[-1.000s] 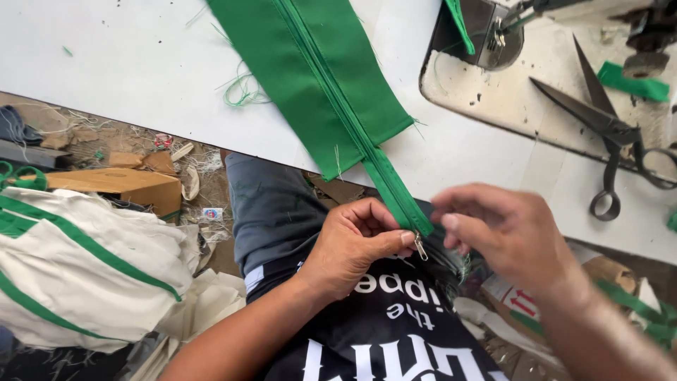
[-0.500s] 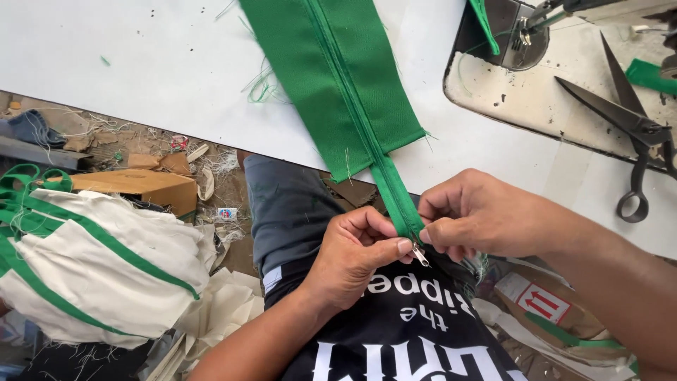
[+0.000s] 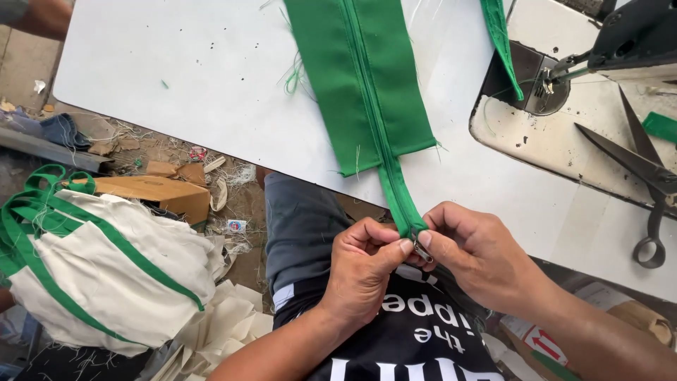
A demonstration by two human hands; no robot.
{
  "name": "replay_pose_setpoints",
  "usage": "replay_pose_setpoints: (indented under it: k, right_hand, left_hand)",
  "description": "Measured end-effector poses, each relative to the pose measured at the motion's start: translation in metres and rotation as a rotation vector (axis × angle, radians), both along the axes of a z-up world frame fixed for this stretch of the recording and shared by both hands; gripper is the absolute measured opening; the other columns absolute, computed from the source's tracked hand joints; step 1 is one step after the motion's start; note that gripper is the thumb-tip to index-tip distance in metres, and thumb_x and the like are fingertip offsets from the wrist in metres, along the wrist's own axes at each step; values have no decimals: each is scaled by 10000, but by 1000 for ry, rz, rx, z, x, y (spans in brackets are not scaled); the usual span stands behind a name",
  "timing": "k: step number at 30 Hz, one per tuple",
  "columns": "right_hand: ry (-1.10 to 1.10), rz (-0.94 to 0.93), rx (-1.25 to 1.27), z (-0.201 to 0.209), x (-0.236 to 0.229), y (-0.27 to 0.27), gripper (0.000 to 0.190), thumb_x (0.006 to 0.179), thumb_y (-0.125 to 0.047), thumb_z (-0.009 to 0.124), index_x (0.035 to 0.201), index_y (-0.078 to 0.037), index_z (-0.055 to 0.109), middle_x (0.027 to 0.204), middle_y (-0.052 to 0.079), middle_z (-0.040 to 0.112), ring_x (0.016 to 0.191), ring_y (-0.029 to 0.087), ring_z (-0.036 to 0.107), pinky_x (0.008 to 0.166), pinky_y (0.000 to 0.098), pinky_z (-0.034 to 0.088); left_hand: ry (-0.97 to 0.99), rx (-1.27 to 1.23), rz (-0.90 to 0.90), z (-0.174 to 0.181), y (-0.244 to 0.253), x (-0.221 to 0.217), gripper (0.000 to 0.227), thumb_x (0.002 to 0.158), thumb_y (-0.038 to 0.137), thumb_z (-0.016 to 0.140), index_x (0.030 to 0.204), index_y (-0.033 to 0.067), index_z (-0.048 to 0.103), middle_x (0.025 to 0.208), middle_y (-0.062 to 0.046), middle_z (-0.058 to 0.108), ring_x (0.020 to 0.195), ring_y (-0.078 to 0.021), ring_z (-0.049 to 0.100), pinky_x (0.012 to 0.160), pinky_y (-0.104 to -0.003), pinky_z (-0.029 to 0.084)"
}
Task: Using an industrial sewing machine to assemble green fabric bags and zippers, including trimming excess thread.
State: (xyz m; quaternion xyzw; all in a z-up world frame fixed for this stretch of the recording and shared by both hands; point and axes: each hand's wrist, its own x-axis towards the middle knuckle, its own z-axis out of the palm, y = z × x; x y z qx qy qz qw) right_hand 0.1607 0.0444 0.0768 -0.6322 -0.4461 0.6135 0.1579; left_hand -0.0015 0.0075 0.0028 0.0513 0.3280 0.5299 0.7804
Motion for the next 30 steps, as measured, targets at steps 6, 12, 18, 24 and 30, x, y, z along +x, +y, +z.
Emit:
replay_pose_setpoints:
  k: [6, 12, 18, 24, 30]
  right_hand:
    - [-148, 2, 68, -1, -8, 1, 181, 941, -189, 651, 865, -37, 713, 735, 63, 778, 668, 146, 743, 658, 268, 629]
    - [-67, -87, -36, -4, -1, 9, 173, 914, -69, 706, 767, 22, 697, 674, 122, 735, 645, 186, 694, 642, 303, 586]
    - [-18, -59, -169, 12, 2, 28, 178, 890, -44, 710, 791, 81, 788, 654, 177, 774, 635, 225, 722, 665, 309, 618]
    - [-289, 56, -102, 17, -2, 29, 177, 886, -106, 731, 732, -28, 770, 577, 61, 708, 546, 130, 564, 535, 272, 445]
    - [-470, 165, 225, 4, 5, 10, 184, 880, -253, 707, 745, -127, 694, 510, -22, 514, 481, 123, 376, 467, 305, 351]
  left_hand:
    - [94, -16, 93, 1, 1, 5, 172, 807, -59, 801, 824, 24, 651, 807, -178, 720, 698, -254, 713, 700, -363, 639]
    - [120, -26, 110, 3, 2, 7, 161, 809, -63, 795, 818, 29, 664, 869, -199, 747, 740, -259, 732, 732, -362, 647]
    - [86, -43, 119, 1, 3, 7, 174, 792, -68, 807, 828, 28, 667, 861, -176, 728, 727, -256, 707, 705, -356, 619]
    - [91, -78, 133, 0, 2, 13, 172, 786, -75, 810, 835, 20, 674, 801, -115, 680, 696, -228, 706, 707, -340, 635]
    - [254, -4, 174, 5, 2, 22, 159, 803, -76, 802, 848, 21, 685, 787, -86, 660, 723, -191, 722, 763, -322, 661]
